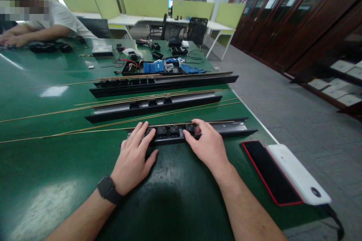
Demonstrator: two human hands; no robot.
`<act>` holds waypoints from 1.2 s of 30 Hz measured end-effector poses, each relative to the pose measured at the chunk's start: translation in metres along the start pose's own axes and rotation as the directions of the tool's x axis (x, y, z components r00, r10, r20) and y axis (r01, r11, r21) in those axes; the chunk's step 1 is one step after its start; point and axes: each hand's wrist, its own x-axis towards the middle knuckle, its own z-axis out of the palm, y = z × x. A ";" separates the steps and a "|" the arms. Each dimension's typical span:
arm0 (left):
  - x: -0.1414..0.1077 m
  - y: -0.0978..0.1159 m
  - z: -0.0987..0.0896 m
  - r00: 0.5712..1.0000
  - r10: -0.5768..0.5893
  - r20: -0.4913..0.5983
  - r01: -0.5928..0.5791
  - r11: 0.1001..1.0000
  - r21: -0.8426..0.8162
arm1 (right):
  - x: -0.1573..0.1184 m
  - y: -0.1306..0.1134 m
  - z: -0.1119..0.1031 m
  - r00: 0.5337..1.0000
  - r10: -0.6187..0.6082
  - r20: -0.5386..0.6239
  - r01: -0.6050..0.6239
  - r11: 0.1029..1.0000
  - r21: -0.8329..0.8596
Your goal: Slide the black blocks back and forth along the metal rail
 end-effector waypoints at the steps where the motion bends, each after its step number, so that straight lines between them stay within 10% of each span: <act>1: 0.000 0.000 0.000 1.000 0.001 0.000 -0.001 1.000 0.001 | 0.000 0.000 0.000 1.000 0.002 0.000 -0.002 1.000 -0.001; 36: 0.001 0.000 0.000 1.000 -0.006 -0.002 0.006 1.000 -0.015 | 0.003 -0.001 -0.005 0.999 0.031 0.012 -0.032 0.999 0.032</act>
